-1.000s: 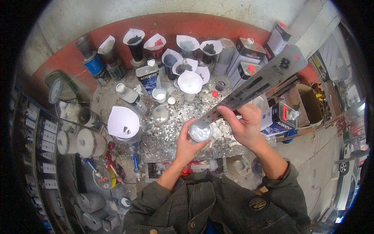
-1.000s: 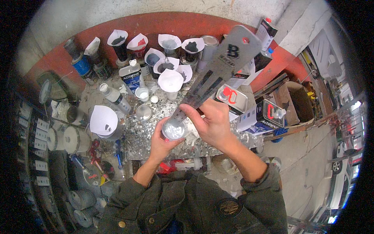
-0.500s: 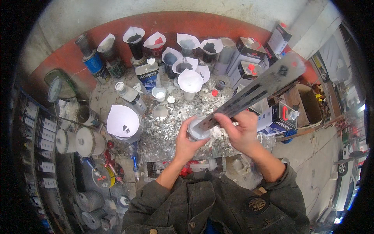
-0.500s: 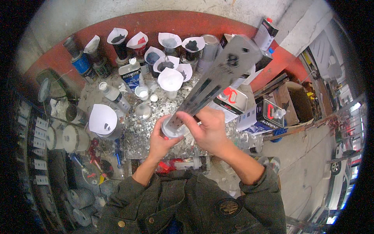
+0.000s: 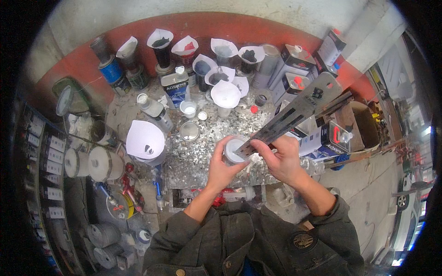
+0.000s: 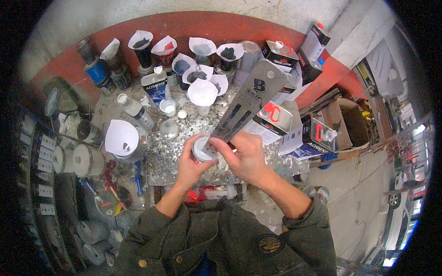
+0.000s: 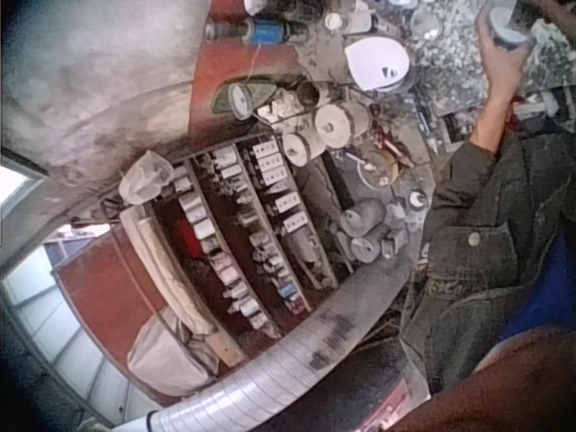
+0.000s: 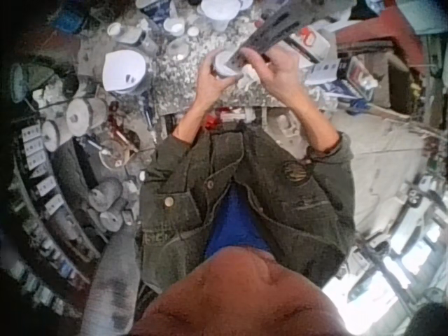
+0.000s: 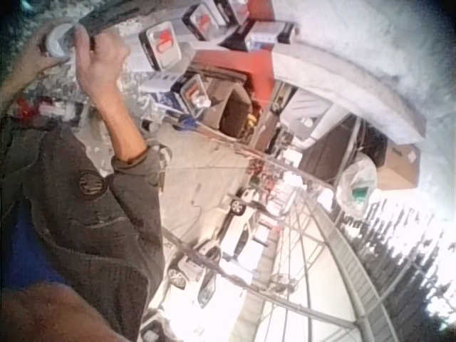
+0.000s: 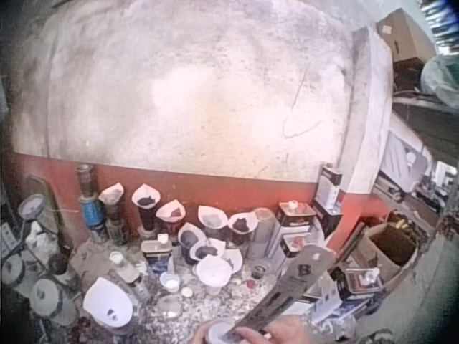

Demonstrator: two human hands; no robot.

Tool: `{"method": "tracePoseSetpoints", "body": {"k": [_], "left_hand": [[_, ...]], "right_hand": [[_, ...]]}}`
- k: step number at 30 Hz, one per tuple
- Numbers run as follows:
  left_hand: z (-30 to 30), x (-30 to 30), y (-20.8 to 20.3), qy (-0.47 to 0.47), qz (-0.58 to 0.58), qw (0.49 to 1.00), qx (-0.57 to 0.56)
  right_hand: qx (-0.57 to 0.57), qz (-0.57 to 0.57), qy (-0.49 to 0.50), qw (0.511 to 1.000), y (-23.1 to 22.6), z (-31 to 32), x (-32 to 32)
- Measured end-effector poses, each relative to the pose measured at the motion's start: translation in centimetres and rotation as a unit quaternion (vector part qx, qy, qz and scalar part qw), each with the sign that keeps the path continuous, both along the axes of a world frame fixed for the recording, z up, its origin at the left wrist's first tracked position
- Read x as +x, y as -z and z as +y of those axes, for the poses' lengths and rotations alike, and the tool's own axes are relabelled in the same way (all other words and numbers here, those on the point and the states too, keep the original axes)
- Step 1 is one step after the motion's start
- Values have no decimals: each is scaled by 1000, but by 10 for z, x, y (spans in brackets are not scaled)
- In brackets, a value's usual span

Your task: The person retrieves a paint sprayer and a small container, then pours liquid from a large paint can into the container. They add a smaller amount from a bottle and stir the mixture with a metal stick. The person pours the mixed paint into a funnel and continues stirring.

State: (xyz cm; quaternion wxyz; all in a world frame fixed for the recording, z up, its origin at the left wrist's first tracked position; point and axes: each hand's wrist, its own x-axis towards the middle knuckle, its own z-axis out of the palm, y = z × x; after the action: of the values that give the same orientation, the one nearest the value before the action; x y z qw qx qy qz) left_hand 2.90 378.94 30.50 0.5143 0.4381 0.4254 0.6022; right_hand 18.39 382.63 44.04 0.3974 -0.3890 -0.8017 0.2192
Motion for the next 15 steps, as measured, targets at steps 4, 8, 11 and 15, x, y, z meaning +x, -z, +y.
{"method": "tracePoseSetpoints", "body": {"k": [4,8,11,15], "left_hand": [[-2,1,-2,4,43,999,-4],[-3,1,-3,-1,49,999,7],[-4,-1,-8,-4,42,999,5],[-3,-1,-8,-5,1,1000,2]], "right_hand": [[39,9,22,999,-20,-1,-2],[98,-11,27,995,-27,12,3],[67,-33,13,997,-13,16,9],[11,-18,7,1000,0,5,6]]}}
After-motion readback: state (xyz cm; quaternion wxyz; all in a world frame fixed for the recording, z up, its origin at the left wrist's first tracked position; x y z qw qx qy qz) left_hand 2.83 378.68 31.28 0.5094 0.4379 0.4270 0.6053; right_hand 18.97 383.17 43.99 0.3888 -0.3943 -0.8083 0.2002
